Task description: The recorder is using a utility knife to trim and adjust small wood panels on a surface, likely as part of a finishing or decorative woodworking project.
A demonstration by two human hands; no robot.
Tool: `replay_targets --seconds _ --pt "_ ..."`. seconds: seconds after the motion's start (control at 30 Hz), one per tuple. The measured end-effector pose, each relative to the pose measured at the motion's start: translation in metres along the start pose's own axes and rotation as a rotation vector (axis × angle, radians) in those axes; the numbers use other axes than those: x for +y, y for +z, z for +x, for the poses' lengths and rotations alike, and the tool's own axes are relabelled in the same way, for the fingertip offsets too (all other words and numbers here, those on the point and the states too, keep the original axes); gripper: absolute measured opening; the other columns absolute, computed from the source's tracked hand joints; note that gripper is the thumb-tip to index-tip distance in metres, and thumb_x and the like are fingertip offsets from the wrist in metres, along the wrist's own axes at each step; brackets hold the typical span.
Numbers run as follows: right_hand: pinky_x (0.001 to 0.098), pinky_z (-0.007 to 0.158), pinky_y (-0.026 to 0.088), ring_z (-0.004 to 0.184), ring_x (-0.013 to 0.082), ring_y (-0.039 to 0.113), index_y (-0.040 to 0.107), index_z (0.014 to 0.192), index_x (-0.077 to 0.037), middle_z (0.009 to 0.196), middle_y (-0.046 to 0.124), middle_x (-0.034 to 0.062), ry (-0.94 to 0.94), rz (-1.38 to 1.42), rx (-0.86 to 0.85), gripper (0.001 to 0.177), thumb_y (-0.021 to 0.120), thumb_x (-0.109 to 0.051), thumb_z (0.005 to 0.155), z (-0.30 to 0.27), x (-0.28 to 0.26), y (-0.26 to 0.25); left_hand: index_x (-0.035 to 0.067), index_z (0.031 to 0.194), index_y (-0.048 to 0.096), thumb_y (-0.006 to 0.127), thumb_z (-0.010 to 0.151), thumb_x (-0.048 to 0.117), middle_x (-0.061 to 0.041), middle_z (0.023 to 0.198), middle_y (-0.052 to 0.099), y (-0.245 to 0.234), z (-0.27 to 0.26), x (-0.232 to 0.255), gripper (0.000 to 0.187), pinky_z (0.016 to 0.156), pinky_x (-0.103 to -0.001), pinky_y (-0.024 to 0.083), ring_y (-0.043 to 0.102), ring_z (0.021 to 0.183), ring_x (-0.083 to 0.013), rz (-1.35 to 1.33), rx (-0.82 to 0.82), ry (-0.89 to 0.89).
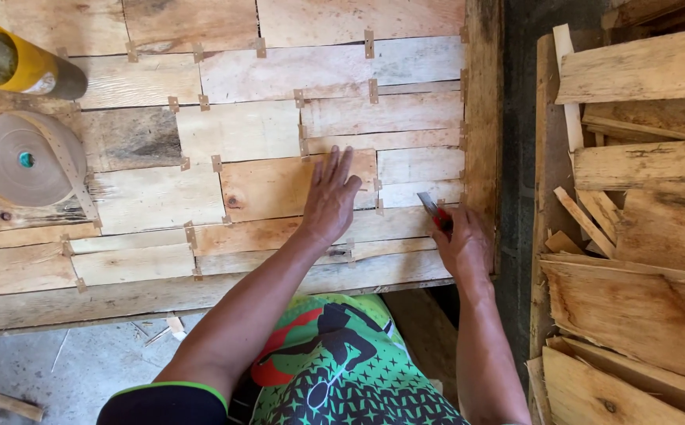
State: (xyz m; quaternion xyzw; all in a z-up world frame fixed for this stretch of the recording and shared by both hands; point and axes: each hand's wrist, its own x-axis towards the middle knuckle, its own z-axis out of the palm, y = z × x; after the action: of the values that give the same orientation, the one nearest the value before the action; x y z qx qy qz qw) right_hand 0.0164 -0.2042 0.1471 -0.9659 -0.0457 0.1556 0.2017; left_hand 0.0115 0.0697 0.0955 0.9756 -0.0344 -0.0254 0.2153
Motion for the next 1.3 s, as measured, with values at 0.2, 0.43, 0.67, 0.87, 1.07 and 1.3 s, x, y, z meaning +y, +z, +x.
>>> replay_targets --seconds 0.2,0.43,0.67,0.87,1.07,1.3 --pt "0.0512 0.091 0.051 0.108 0.0391 0.062 0.067 0.120 -0.003 0.114 0.066 0.0185 -0.007 -0.008 0.082 0.040 0.082 -0.013 0.084 -0.003 0.019 0.025 0.000 0.101 0.064 0.055 0.087 -0.007 -0.032 0.160 0.030 0.005 0.017 0.010 0.018 0.127 -0.054 0.012 0.025 0.152 -0.0437 0.080 -0.266 0.050" --pt "0.0541 0.082 0.053 0.097 0.0343 0.064 0.064 0.119 -0.004 0.109 0.066 0.0170 0.038 0.020 0.028 0.035 0.079 -0.013 0.089 0.008 0.020 0.022 -0.007 0.104 0.061 0.053 0.100 0.003 -0.035 0.155 0.035 0.009 0.019 0.006 0.014 0.127 -0.055 0.015 0.030 0.150 -0.0448 0.030 -0.171 0.050" --pt "0.0435 0.053 0.055 0.067 0.0295 0.064 0.048 0.123 -0.001 0.092 0.068 0.0211 -0.114 0.208 -0.059 0.032 0.067 -0.013 0.101 0.042 -0.013 0.015 -0.005 0.110 0.061 0.050 0.093 -0.005 -0.036 0.155 0.033 -0.005 0.006 0.015 0.020 0.124 -0.059 0.023 0.028 0.148 -0.0509 0.054 -0.283 -0.035" --pt "0.0395 0.058 0.058 0.064 0.0259 0.066 0.048 0.147 -0.006 0.092 0.073 0.0200 -0.284 -0.136 -0.254 0.047 0.059 -0.003 0.102 0.084 -0.082 0.017 -0.005 0.109 0.059 0.049 0.097 -0.001 -0.036 0.157 0.029 -0.022 -0.007 0.012 0.017 0.119 -0.068 0.024 0.024 0.149 -0.0538 0.050 -0.376 -0.138" --pt "0.0333 0.067 0.059 0.077 0.0190 0.069 0.062 0.140 -0.011 0.105 0.074 0.0095 -0.845 -0.480 0.081 0.059 0.063 0.006 0.084 0.112 -0.094 0.061 -0.009 0.134 0.051 0.050 0.093 0.002 -0.032 0.159 0.027 -0.009 -0.009 0.004 0.042 0.118 -0.068 0.025 0.023 0.149 -0.0503 0.073 -0.383 -0.127" --pt "0.0280 0.064 0.055 0.074 0.0142 0.065 0.062 0.139 -0.009 0.091 0.069 0.0034 -0.904 -0.689 0.047 0.053 0.068 -0.006 0.086 0.115 -0.117 0.051 -0.009 0.142 0.045 0.051 0.094 0.002 -0.031 0.160 0.024 -0.010 -0.006 0.005 0.049 0.117 -0.069 0.024 0.019 0.150 -0.0486 0.029 -0.391 -0.147"
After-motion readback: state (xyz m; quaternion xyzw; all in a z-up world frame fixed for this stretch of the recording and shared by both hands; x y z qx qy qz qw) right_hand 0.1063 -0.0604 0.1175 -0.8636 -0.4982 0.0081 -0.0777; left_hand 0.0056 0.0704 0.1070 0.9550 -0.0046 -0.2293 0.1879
